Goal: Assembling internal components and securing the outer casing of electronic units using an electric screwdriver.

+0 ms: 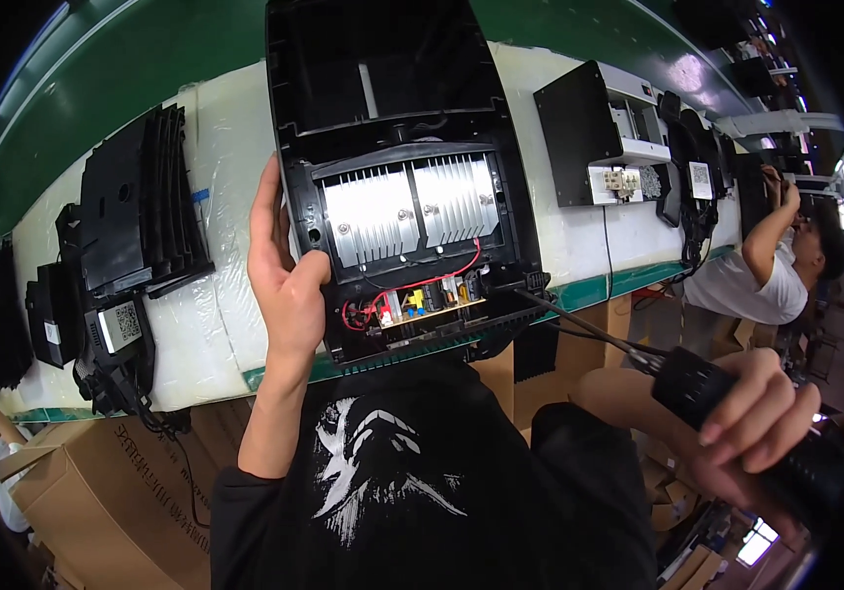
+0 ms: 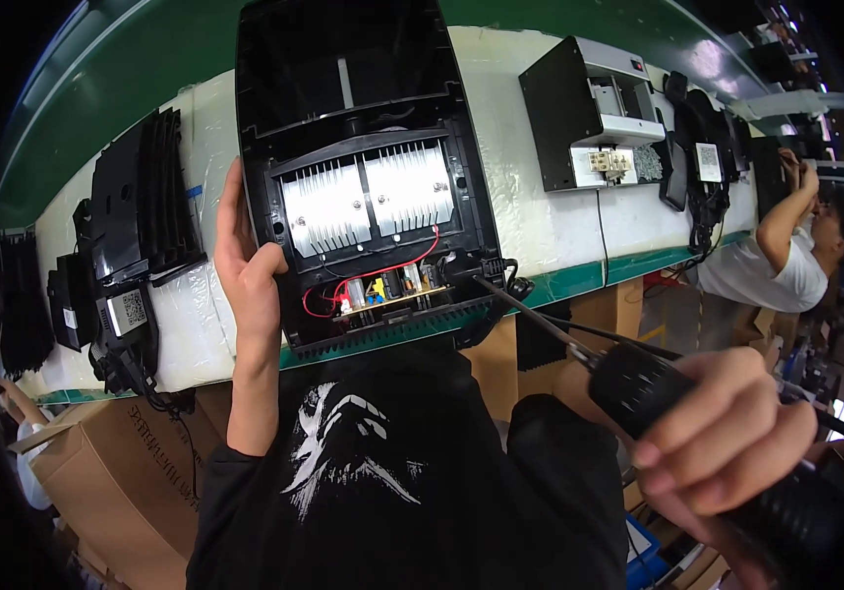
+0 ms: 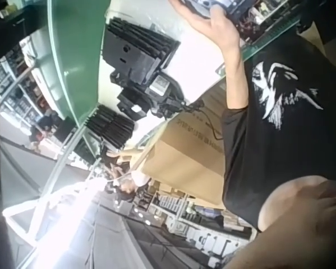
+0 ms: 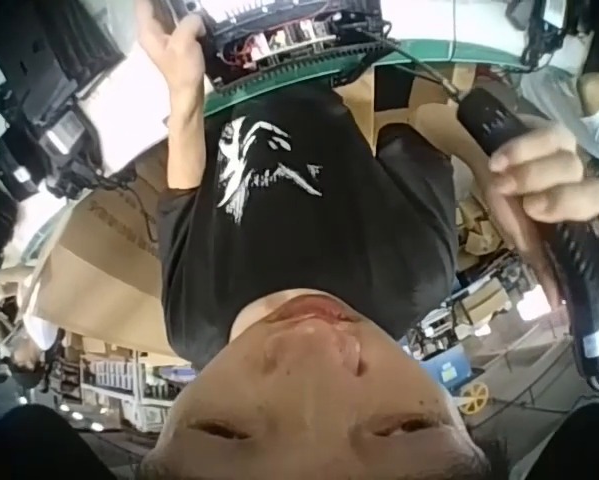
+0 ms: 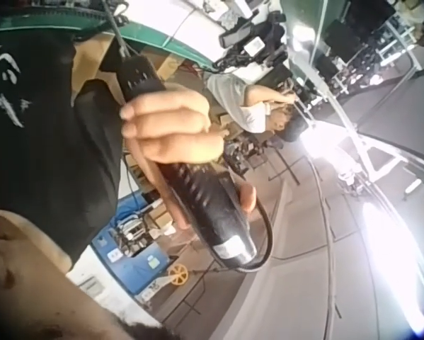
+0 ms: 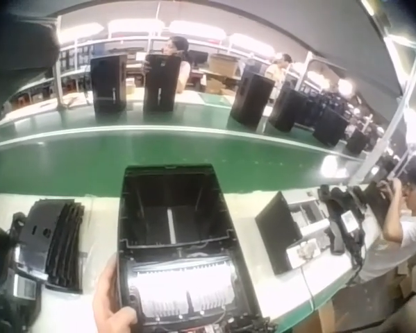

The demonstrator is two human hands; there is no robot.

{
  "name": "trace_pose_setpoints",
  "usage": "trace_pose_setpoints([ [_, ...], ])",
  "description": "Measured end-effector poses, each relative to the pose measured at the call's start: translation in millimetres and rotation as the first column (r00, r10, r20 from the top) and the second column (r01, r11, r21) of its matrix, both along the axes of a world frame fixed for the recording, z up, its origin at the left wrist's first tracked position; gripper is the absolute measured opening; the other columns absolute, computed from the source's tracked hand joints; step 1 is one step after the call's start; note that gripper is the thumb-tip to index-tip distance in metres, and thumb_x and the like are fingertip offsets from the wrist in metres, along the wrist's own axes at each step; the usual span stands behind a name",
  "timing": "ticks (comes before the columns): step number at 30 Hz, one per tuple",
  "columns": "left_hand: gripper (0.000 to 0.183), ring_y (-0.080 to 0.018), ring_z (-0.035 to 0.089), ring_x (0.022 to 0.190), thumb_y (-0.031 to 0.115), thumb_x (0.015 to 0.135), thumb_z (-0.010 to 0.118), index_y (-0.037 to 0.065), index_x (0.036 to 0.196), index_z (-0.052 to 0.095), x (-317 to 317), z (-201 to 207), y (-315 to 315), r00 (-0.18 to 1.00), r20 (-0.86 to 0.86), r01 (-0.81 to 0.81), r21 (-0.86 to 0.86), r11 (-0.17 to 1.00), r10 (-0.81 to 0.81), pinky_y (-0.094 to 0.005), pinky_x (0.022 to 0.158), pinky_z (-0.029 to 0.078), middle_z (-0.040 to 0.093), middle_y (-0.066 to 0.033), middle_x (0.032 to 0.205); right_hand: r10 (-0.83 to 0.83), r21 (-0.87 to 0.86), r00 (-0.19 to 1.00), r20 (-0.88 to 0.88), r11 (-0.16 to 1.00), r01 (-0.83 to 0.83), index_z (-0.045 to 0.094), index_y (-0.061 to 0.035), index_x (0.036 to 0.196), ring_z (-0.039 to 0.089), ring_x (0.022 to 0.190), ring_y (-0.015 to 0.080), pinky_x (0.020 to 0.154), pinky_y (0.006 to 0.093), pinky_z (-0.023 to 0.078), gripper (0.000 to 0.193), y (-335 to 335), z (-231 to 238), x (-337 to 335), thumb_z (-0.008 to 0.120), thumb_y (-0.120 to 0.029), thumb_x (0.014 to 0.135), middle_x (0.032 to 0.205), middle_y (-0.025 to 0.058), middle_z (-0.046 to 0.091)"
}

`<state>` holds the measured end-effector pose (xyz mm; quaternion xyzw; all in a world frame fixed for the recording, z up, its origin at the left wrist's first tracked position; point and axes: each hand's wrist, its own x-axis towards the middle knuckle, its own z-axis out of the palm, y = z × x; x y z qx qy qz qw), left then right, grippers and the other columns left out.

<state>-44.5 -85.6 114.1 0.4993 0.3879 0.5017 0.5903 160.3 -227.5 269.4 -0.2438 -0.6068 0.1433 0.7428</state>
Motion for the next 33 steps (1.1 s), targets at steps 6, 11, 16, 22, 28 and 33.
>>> trace_pose_setpoints([
  [6,0.082,-0.0233,0.041,0.126,-0.004,0.056,0.038,-0.005,0.138,0.031,-2.5,-4.4,2.3,0.996,-0.083,-0.022,0.057,0.998,0.026,-0.0196,0.091,0.039,0.038,-0.0200,0.139,0.060,-0.128,0.987,0.146,0.991,-0.041,0.021,-0.0131,0.142,0.050,0.045,0.0139,0.037,0.0246,0.045,0.087,20.6,-36.5,-4.5,0.056,-0.062,0.080,0.073,0.0066,0.050],
  [11,0.084,-0.0238,0.040,0.127,-0.003,0.055,0.039,-0.006,0.138,0.032,-2.1,-5.0,3.7,0.992,-0.121,-0.018,0.098,0.995,0.030,-0.0208,0.096,0.036,0.039,-0.0203,0.138,-0.050,-0.102,0.998,0.033,0.993,0.053,0.015,-0.0219,0.141,0.052,0.047,0.0184,0.041,0.0303,0.049,0.090,20.7,-54.8,-16.7,0.058,-0.065,0.075,0.070,0.0102,0.051],
  [16,0.085,-0.0233,0.041,0.126,-0.001,0.054,0.039,-0.006,0.138,0.032,-2.7,2.8,1.2,0.991,-0.131,-0.029,-0.004,1.000,0.029,-0.0195,0.094,0.037,0.039,-0.0201,0.139,-0.035,-0.116,0.999,0.018,0.993,0.037,0.011,-0.0296,0.139,0.057,0.053,0.0224,0.047,0.0336,0.053,0.093,22.6,-63.5,-15.7,0.064,-0.063,0.071,0.073,0.0130,0.054],
  [22,0.085,-0.0230,0.041,0.127,-0.001,0.054,0.039,-0.006,0.138,0.032,2.2,2.0,1.3,0.988,-0.151,-0.027,0.003,1.000,0.027,-0.0185,0.091,0.039,0.038,-0.0198,0.140,-0.019,-0.184,0.992,0.124,0.982,0.042,0.014,-0.0265,0.142,0.049,0.045,0.0137,0.040,0.0250,0.049,0.089,24.0,-70.6,-9.3,0.052,-0.071,0.075,0.072,0.0076,0.048],
  [28,0.081,-0.0214,0.046,0.119,-0.006,0.058,0.038,-0.006,0.139,0.029,-1.8,-1.7,1.7,0.992,-0.121,-0.020,-0.005,1.000,0.020,-0.0247,0.098,0.034,0.042,-0.0189,0.134,-0.037,-0.171,0.996,0.078,0.984,0.050,0.020,-0.0258,0.140,0.050,0.045,0.0142,0.040,0.0255,0.048,0.086,29.0,-75.4,-11.8,0.053,-0.071,0.075,0.071,0.0067,0.047],
  [33,0.081,-0.0216,0.045,0.120,-0.006,0.059,0.038,-0.006,0.139,0.029,2.6,0.5,0.3,0.996,-0.089,-0.012,0.003,1.000,0.012,-0.0248,0.099,0.033,0.040,-0.0192,0.136,-0.006,-0.150,0.999,0.035,0.989,0.011,0.017,-0.0262,0.143,0.050,0.044,0.0157,0.038,0.0261,0.047,0.090,27.8,-74.2,-4.8,0.055,-0.070,0.074,0.071,0.0085,0.050],
])
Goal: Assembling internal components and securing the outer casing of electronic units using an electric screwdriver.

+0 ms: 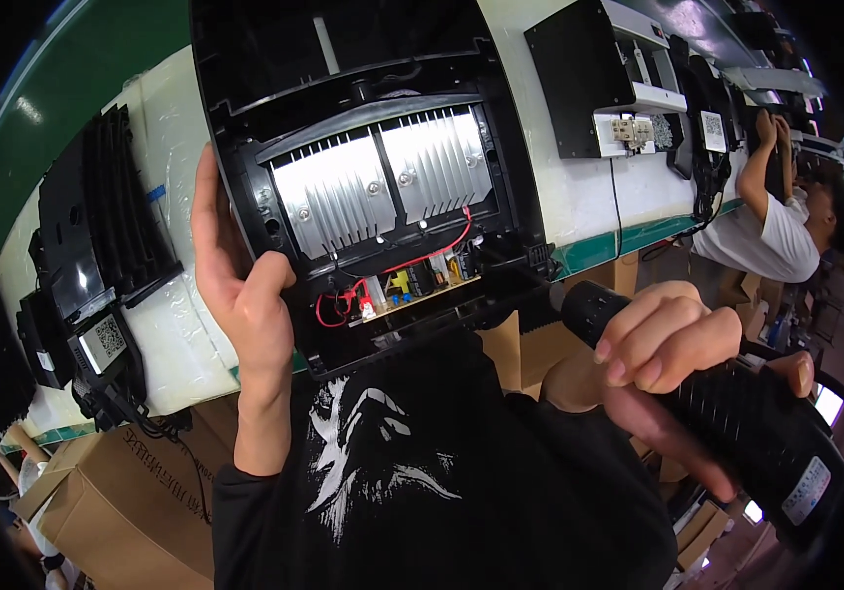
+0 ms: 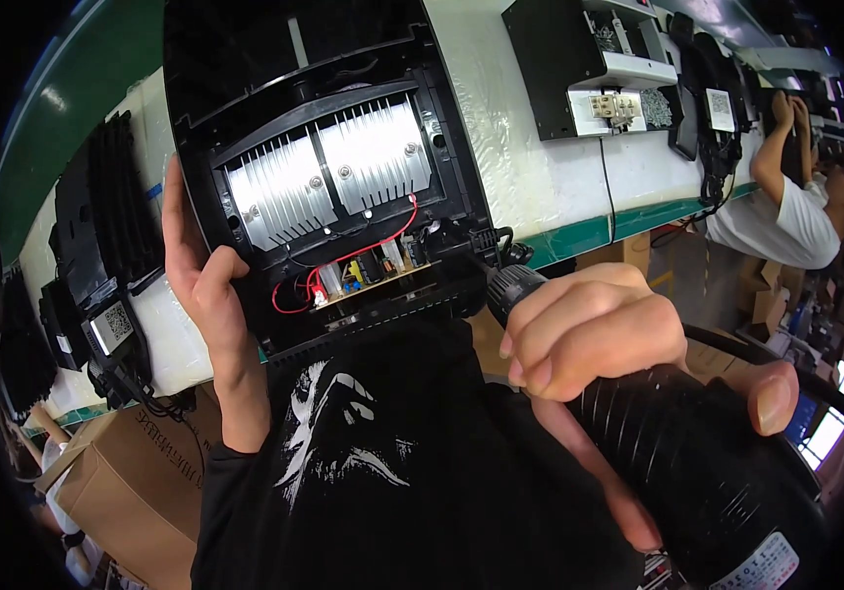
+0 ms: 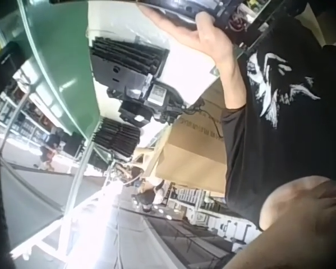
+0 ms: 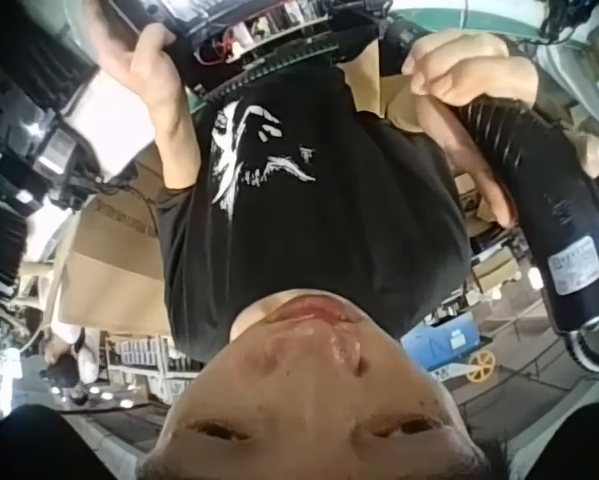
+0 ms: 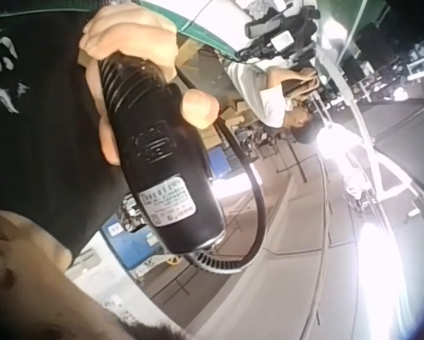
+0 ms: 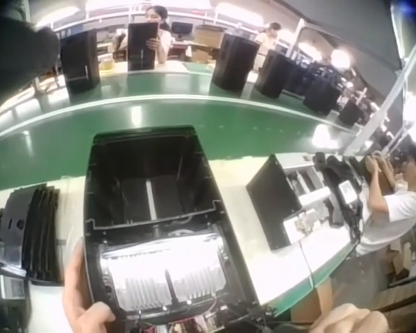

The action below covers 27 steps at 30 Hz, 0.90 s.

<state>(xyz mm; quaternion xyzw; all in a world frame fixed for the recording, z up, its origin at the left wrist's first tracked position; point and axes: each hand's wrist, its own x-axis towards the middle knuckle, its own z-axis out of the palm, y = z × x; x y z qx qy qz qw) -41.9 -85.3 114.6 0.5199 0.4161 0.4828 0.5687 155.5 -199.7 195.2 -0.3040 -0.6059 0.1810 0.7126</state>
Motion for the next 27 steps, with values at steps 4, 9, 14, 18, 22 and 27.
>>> trace_pose_setpoints([
  [4,0.081,-0.0212,0.045,0.120,-0.006,0.059,0.038,-0.006,0.139,0.028,-7.0,-6.2,0.5,0.999,-0.032,-0.027,0.018,0.999,0.028,-0.0232,0.097,0.035,0.040,-0.0194,0.136,0.048,0.028,0.999,-0.019,0.998,-0.048,0.017,-0.0258,0.143,0.050,0.044,0.0158,0.038,0.0257,0.047,0.091,6.9,-5.8,1.4,0.055,-0.070,0.073,0.071,0.0087,0.050],
  [9,0.081,-0.0214,0.045,0.119,-0.007,0.059,0.038,-0.006,0.139,0.028,-1.3,-1.2,-1.0,1.000,-0.013,-0.001,-0.001,1.000,0.001,-0.0230,0.096,0.036,0.040,-0.0199,0.136,0.074,0.041,0.997,-0.035,0.996,-0.073,0.017,-0.0250,0.144,0.051,0.045,0.0160,0.038,0.0249,0.047,0.093,5.5,-4.2,6.4,0.055,-0.071,0.073,0.070,0.0092,0.050],
  [14,0.081,-0.0219,0.046,0.119,-0.007,0.059,0.038,-0.006,0.139,0.028,-1.1,-1.2,0.4,0.999,-0.037,-0.010,0.013,1.000,0.010,-0.0234,0.097,0.035,0.041,-0.0202,0.136,0.022,-0.003,0.996,-0.091,1.000,-0.022,0.020,-0.0234,0.141,0.050,0.046,0.0155,0.038,0.0243,0.047,0.089,2.8,-7.0,4.3,0.053,-0.071,0.074,0.070,0.0091,0.048],
  [18,0.081,-0.0220,0.045,0.119,-0.007,0.058,0.038,-0.006,0.139,0.028,-0.7,-3.0,1.1,0.999,-0.043,-0.012,0.035,0.999,0.013,-0.0235,0.098,0.034,0.041,-0.0201,0.136,0.080,-0.035,0.996,-0.024,0.996,-0.081,0.022,-0.0223,0.139,0.050,0.046,0.0152,0.038,0.0241,0.046,0.088,3.2,-7.0,10.0,0.054,-0.072,0.073,0.071,0.0088,0.048],
  [22,0.082,-0.0216,0.045,0.120,-0.007,0.057,0.038,-0.006,0.139,0.029,0.2,-2.8,1.1,0.999,-0.030,-0.014,0.017,1.000,0.014,-0.0234,0.098,0.034,0.041,-0.0195,0.135,0.139,-0.062,0.989,0.045,0.989,-0.136,0.024,-0.0213,0.136,0.050,0.045,0.0149,0.038,0.0239,0.046,0.088,1.4,-2.5,17.4,0.054,-0.073,0.072,0.072,0.0086,0.048],
  [27,0.081,-0.0207,0.046,0.119,-0.007,0.058,0.038,-0.006,0.139,0.029,-0.9,-0.7,1.5,0.999,-0.021,-0.030,0.050,0.998,0.031,-0.0222,0.096,0.035,0.042,-0.0185,0.134,0.312,-0.393,0.950,-0.024,0.870,-0.296,0.053,0.0060,0.088,0.060,0.060,0.0283,0.059,0.0341,0.052,0.067,-6.3,16.5,30.0,0.052,-0.061,0.081,0.071,0.0176,0.059],
])
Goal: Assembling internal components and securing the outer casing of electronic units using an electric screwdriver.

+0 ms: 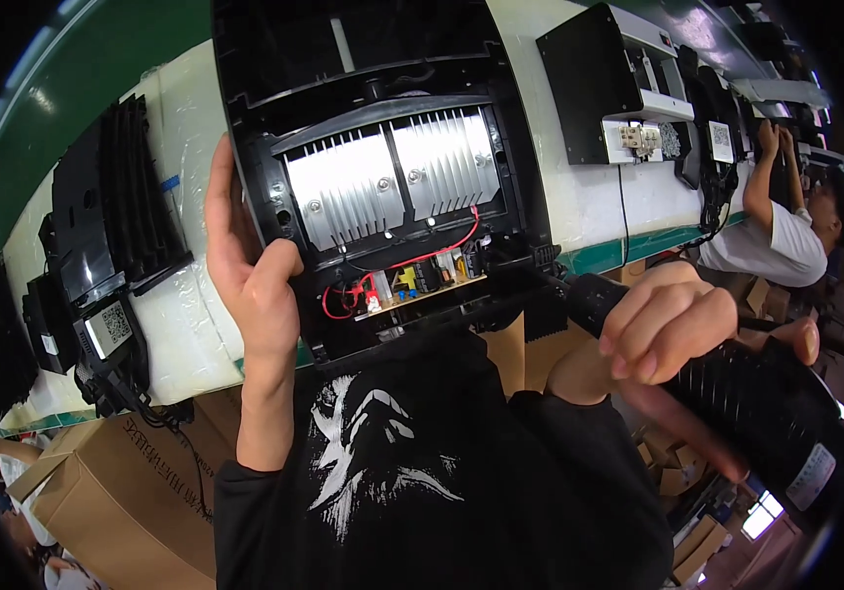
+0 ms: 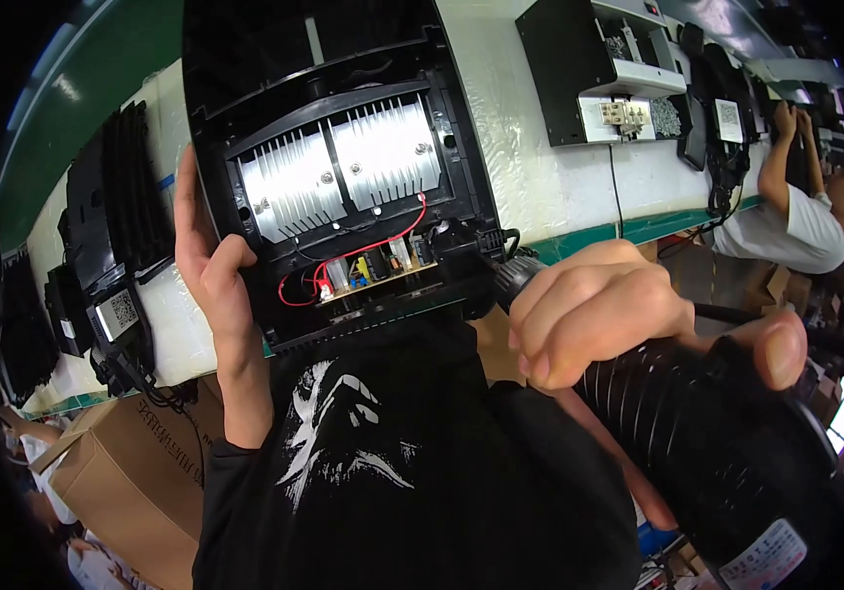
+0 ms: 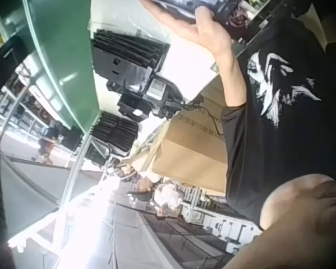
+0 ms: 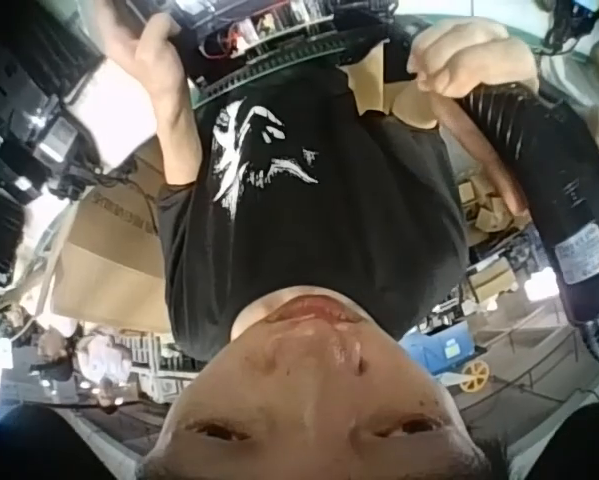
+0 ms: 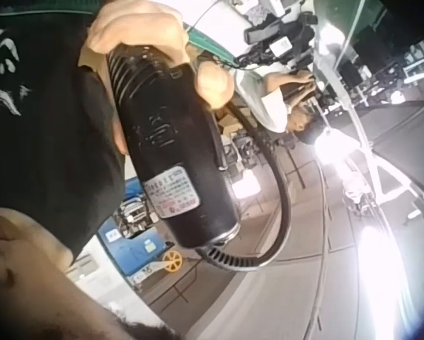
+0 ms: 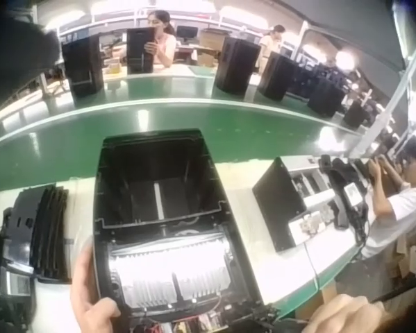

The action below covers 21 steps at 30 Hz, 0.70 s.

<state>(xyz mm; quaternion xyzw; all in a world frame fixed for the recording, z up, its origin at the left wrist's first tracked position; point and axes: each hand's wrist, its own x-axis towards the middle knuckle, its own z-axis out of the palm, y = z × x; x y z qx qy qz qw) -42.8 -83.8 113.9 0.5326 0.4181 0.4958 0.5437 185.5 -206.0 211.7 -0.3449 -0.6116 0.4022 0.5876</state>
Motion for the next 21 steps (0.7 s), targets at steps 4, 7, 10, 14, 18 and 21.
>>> trace_pose_setpoints([
  [4,0.080,-0.0205,0.047,0.116,-0.006,0.059,0.038,-0.006,0.139,0.029,-1.9,-1.0,-0.1,0.998,0.045,0.034,-0.033,0.999,-0.033,-0.0231,0.097,0.034,0.044,-0.0177,0.132,0.156,-0.024,0.986,-0.050,0.987,-0.157,0.053,0.0074,0.082,0.060,0.060,0.0304,0.060,0.0382,0.053,0.068,5.3,1.8,7.6,0.029,-0.056,0.088,0.072,0.0186,0.060],
  [7,0.081,-0.0229,0.044,0.120,-0.006,0.058,0.038,-0.006,0.138,0.029,-3.1,-0.9,0.5,0.998,0.044,0.038,-0.023,0.999,-0.037,-0.0266,0.103,0.029,0.044,-0.0186,0.132,0.265,-0.043,0.961,-0.078,0.962,-0.269,0.053,0.0084,0.078,0.060,0.060,0.0319,0.061,0.0412,0.053,0.076,10.5,5.0,12.3,0.012,-0.053,0.094,0.072,0.0193,0.061],
  [10,0.082,-0.0238,0.043,0.123,-0.006,0.057,0.037,-0.007,0.138,0.030,2.7,0.2,-0.1,0.998,0.048,0.045,-0.031,0.999,-0.044,-0.0277,0.104,0.028,0.043,-0.0190,0.132,0.178,0.236,0.977,0.116,0.951,-0.201,0.052,0.0061,0.070,0.057,0.049,0.0289,0.048,0.0354,0.054,0.031,1.5,13.2,4.5,0.054,-0.020,0.087,0.064,0.0179,0.059],
  [14,0.082,-0.0236,0.044,0.121,-0.006,0.056,0.037,-0.007,0.138,0.030,2.9,2.3,0.3,1.000,0.021,0.006,-0.011,1.000,-0.006,-0.0269,0.103,0.029,0.044,-0.0184,0.132,0.378,0.645,0.892,-0.248,0.751,-0.139,0.052,-0.0008,0.065,0.056,0.045,0.0206,0.042,0.0299,0.053,0.015,-25.9,55.3,18.7,0.063,0.009,0.069,0.062,0.0121,0.060],
  [18,0.083,-0.0230,0.046,0.119,-0.002,0.056,0.037,-0.007,0.138,0.030,-6.4,-0.7,1.1,0.998,-0.033,-0.051,-0.041,0.998,0.050,-0.0236,0.098,0.034,0.043,-0.0197,0.133,-0.441,0.533,0.849,-0.292,0.662,0.527,0.051,-0.0065,0.076,0.049,0.048,0.0127,0.045,0.0238,0.041,0.049,-46.2,70.1,50.6,0.067,-0.053,0.076,0.060,0.0018,0.049],
  [21,0.083,-0.0233,0.046,0.119,-0.002,0.056,0.037,-0.007,0.138,0.030,2.7,-2.8,0.5,1.000,-0.015,0.009,-0.023,1.000,-0.009,-0.0232,0.098,0.034,0.042,-0.0204,0.134,-0.627,0.677,0.773,-0.096,0.528,0.513,0.054,-0.0108,0.097,0.049,0.055,0.0206,0.049,0.0344,0.040,0.079,-63.3,59.9,116.8,0.035,-0.083,0.072,0.074,0.0107,0.054],
])
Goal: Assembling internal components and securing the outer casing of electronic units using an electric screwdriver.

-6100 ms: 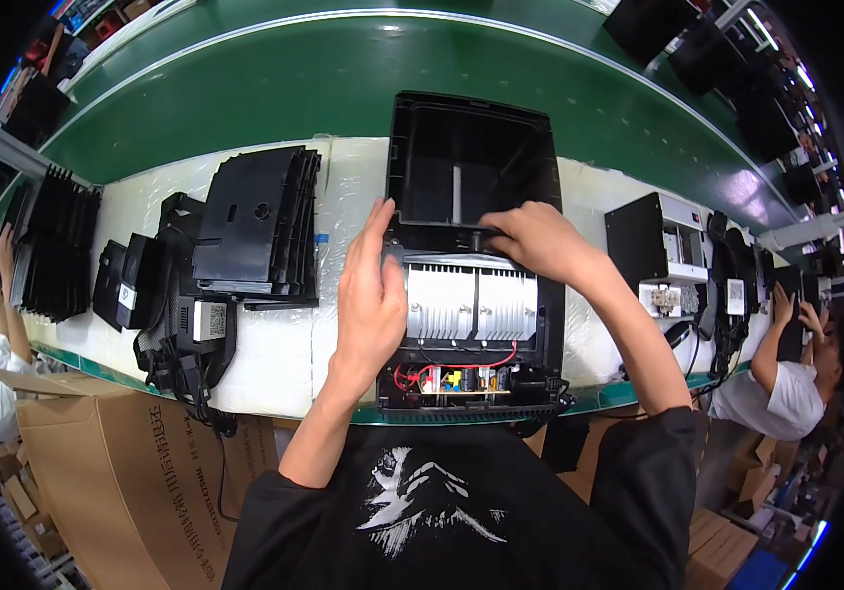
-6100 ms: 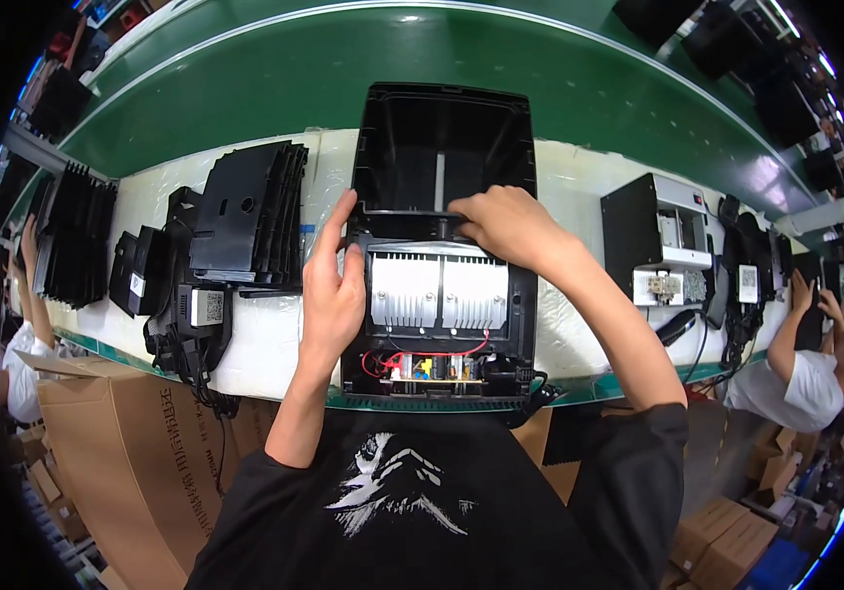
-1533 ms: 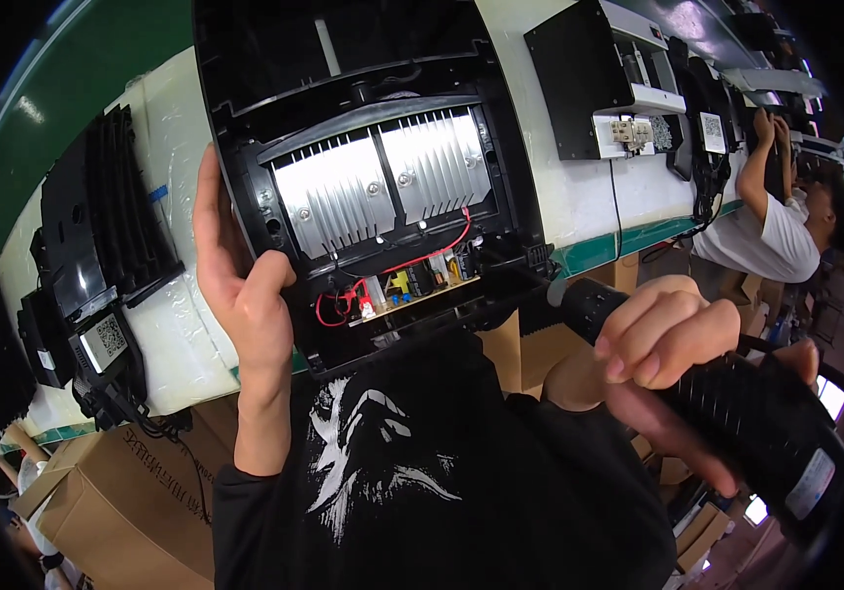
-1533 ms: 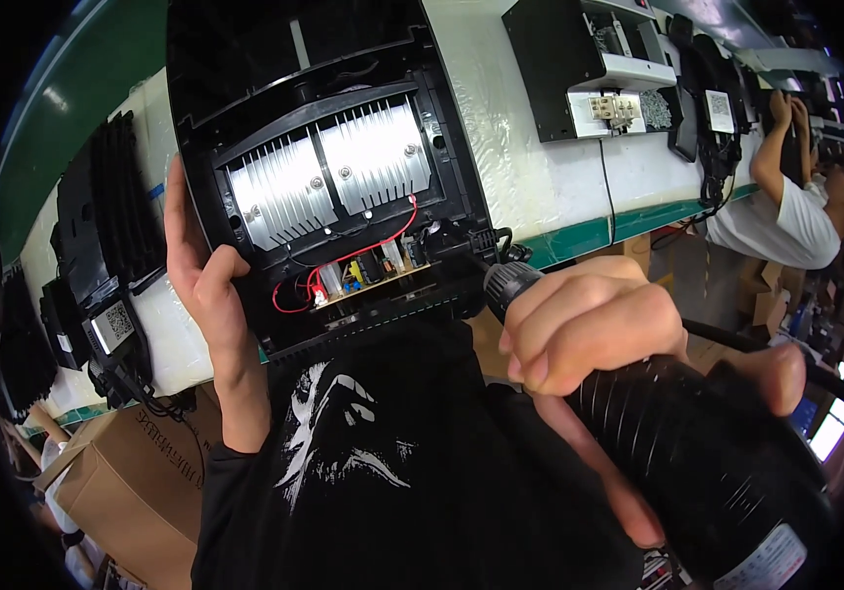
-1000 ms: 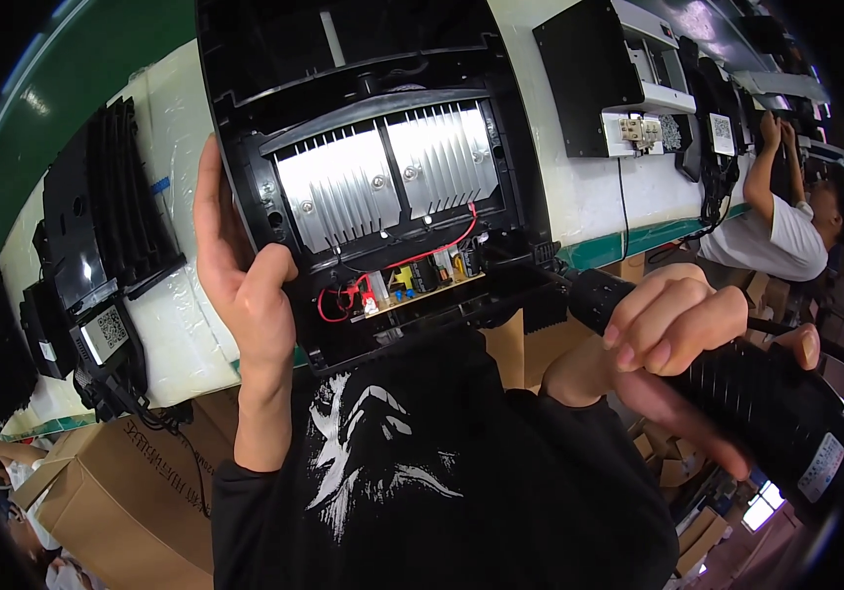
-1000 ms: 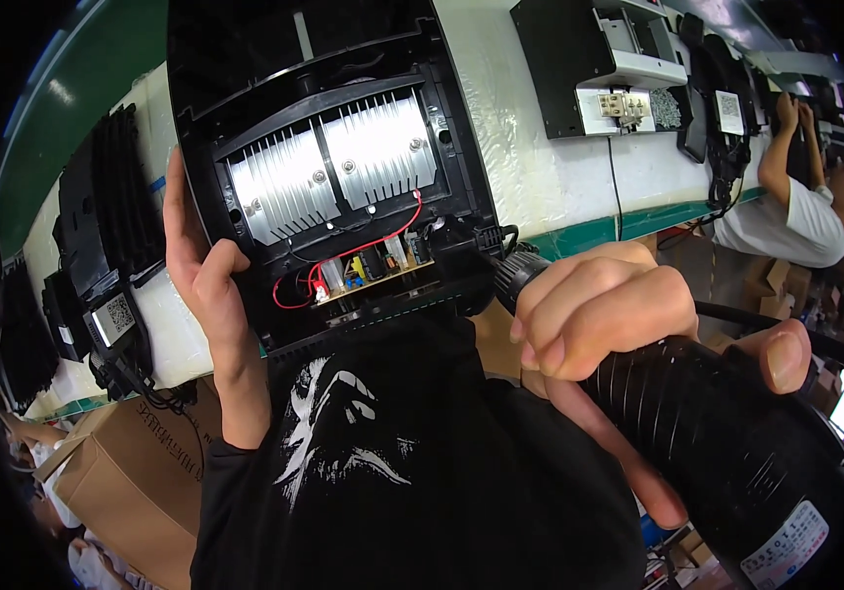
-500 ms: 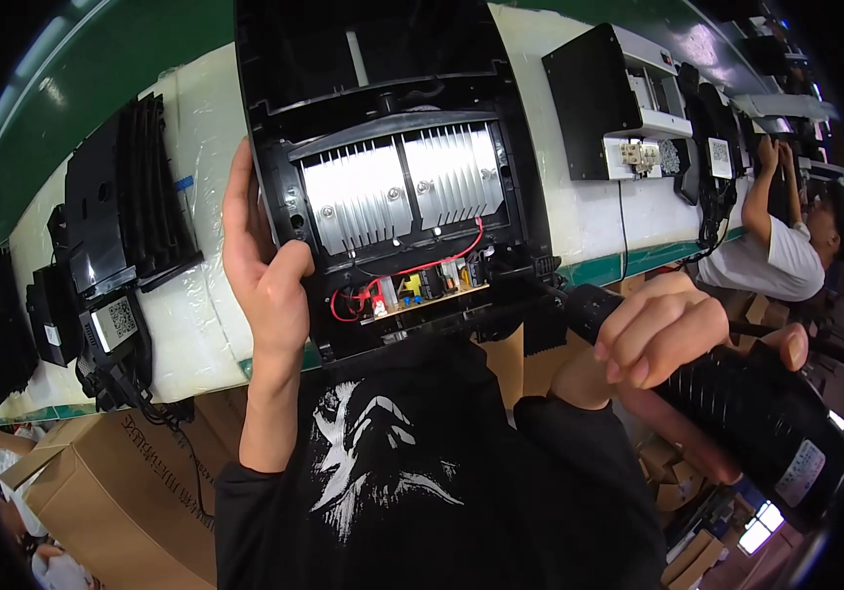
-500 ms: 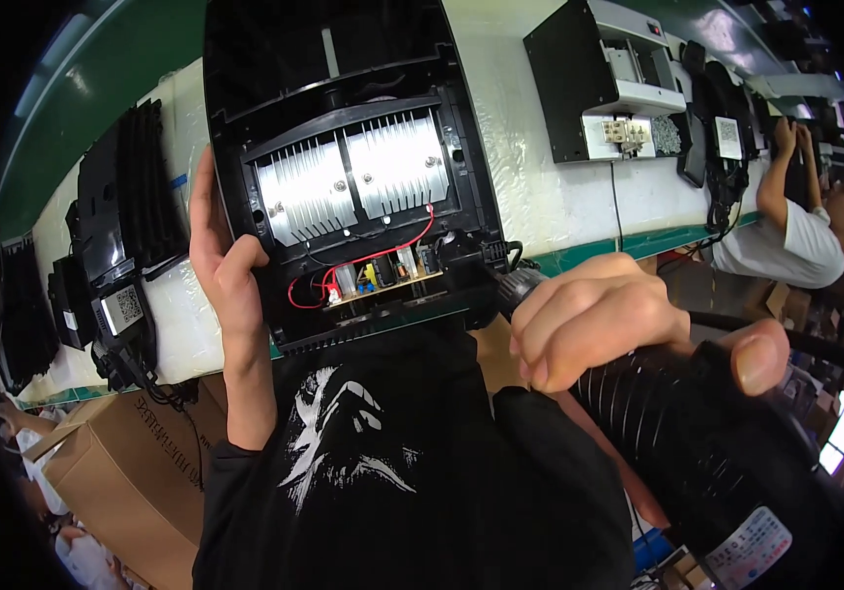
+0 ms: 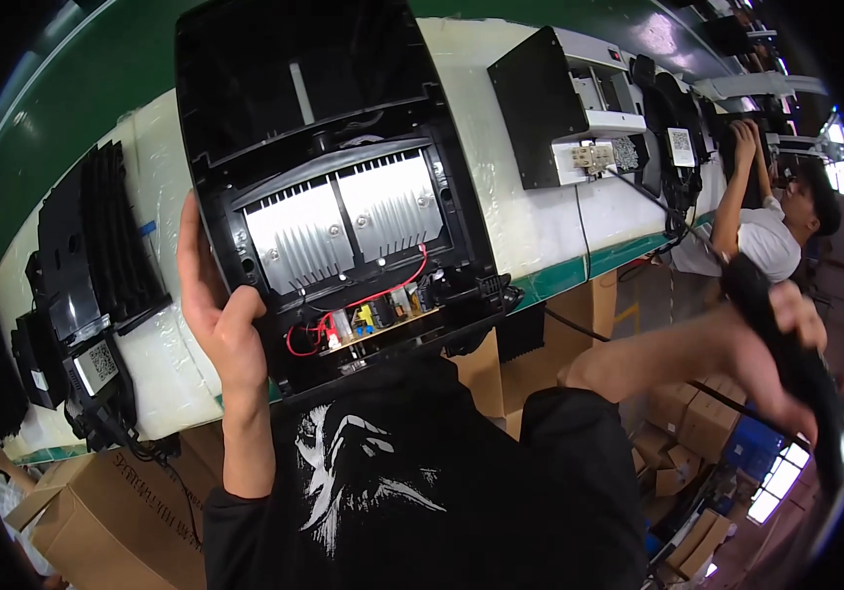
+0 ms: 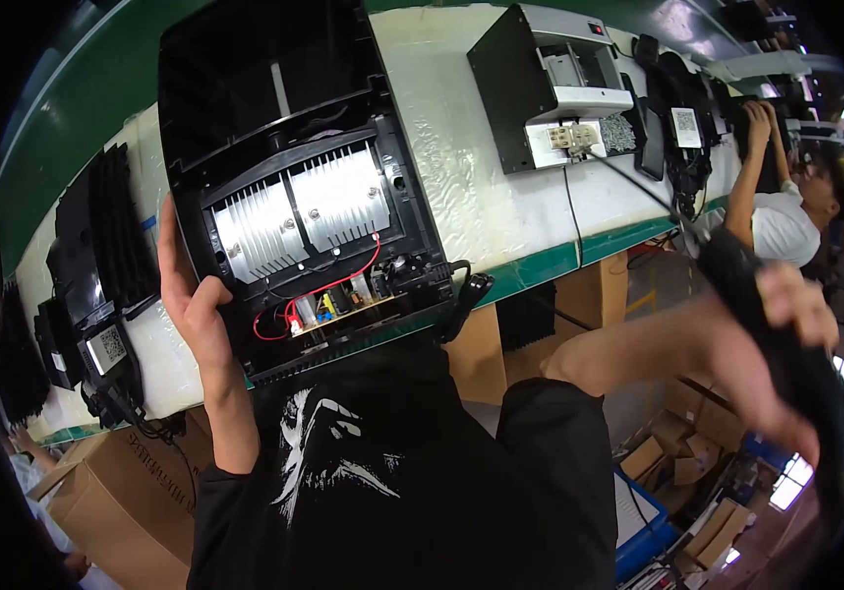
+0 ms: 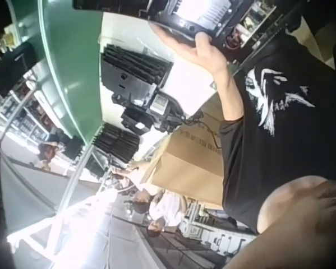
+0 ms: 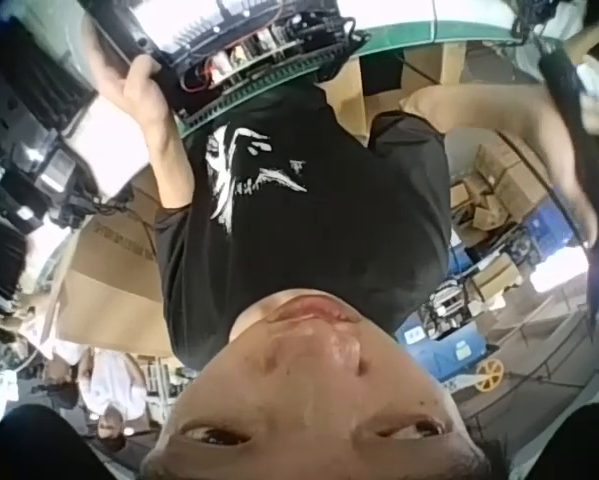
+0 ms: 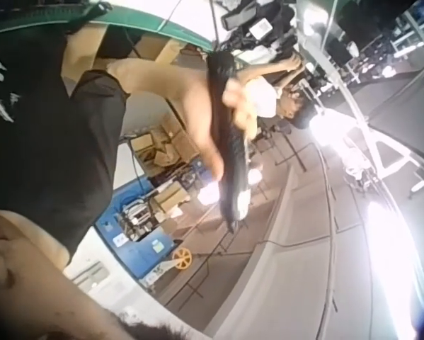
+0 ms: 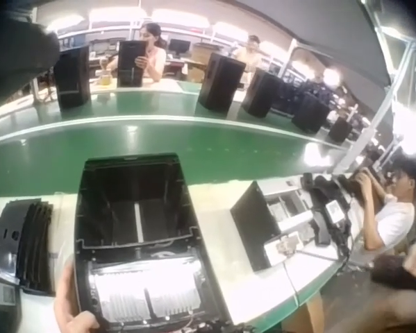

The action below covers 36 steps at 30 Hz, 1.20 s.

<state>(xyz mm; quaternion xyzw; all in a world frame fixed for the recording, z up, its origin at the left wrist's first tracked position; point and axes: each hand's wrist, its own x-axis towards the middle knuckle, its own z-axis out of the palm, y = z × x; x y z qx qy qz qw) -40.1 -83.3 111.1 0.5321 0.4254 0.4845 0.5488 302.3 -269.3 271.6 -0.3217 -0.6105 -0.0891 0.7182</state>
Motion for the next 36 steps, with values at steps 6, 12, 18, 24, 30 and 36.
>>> trace_pose_setpoints([
  [6,0.084,-0.0237,0.044,0.122,-0.002,0.055,0.037,-0.007,0.138,0.030,-0.1,1.7,0.3,0.999,-0.031,-0.034,0.019,0.999,0.034,-0.0228,0.099,0.033,0.041,-0.0212,0.135,-0.279,-0.073,0.914,-0.294,0.960,0.269,0.054,-0.0017,0.073,0.047,0.048,0.0239,0.047,0.0367,0.039,0.094,47.0,-50.7,19.8,0.021,-0.089,0.068,0.060,0.0112,0.048],
  [12,0.084,-0.0234,0.045,0.122,-0.002,0.054,0.037,-0.007,0.138,0.031,1.1,3.2,0.4,0.996,-0.085,-0.035,0.036,0.999,0.038,-0.0216,0.096,0.035,0.041,-0.0208,0.136,-0.272,-0.089,0.909,-0.315,0.962,0.257,0.055,0.0006,0.079,0.048,0.047,0.0245,0.050,0.0345,0.044,0.094,53.0,-51.2,15.1,0.018,-0.085,0.074,0.063,0.0130,0.052],
  [18,0.084,-0.0232,0.045,0.122,-0.002,0.055,0.037,-0.006,0.138,0.031,-0.2,3.4,-0.1,0.994,-0.105,-0.039,0.018,0.999,0.041,-0.0202,0.091,0.039,0.040,-0.0205,0.137,-0.162,-0.088,0.970,-0.182,0.985,0.148,0.055,0.0010,0.081,0.050,0.050,0.0246,0.052,0.0351,0.043,0.095,38.7,-46.3,38.2,0.021,-0.087,0.072,0.066,0.0128,0.053],
  [24,0.084,-0.0230,0.045,0.122,-0.002,0.054,0.037,-0.006,0.138,0.031,-0.9,2.4,0.3,0.993,-0.113,-0.035,0.041,0.999,0.039,-0.0190,0.089,0.039,0.041,-0.0208,0.137,-0.128,-0.349,0.967,-0.219,0.936,0.044,0.053,-0.0011,0.072,0.047,0.053,0.0214,0.057,0.0339,0.038,0.090,52.4,-45.1,60.0,0.028,-0.087,0.070,0.064,0.0088,0.049],
  [30,0.085,-0.0233,0.043,0.124,-0.002,0.054,0.037,-0.006,0.138,0.030,-0.7,2.8,0.8,0.997,-0.072,-0.033,0.029,0.999,0.035,-0.0215,0.095,0.036,0.040,-0.0204,0.137,-0.255,-0.471,0.894,-0.369,0.880,0.057,0.048,0.0010,0.084,0.048,0.054,0.0228,0.056,0.0347,0.041,0.065,122.2,-23.8,84.8,0.036,-0.063,0.086,0.066,0.0115,0.051],
  [36,0.083,-0.0257,0.044,0.121,-0.004,0.055,0.038,-0.006,0.138,0.031,-3.1,3.8,0.1,0.998,0.067,0.012,-0.022,1.000,-0.010,-0.0248,0.099,0.034,0.041,-0.0191,0.134,-0.433,-0.485,0.875,-0.217,0.826,0.288,0.044,-0.0018,0.086,0.050,0.048,0.0227,0.045,0.0326,0.043,0.045,163.2,-21.8,60.8,0.044,-0.046,0.092,0.063,0.0138,0.053],
])
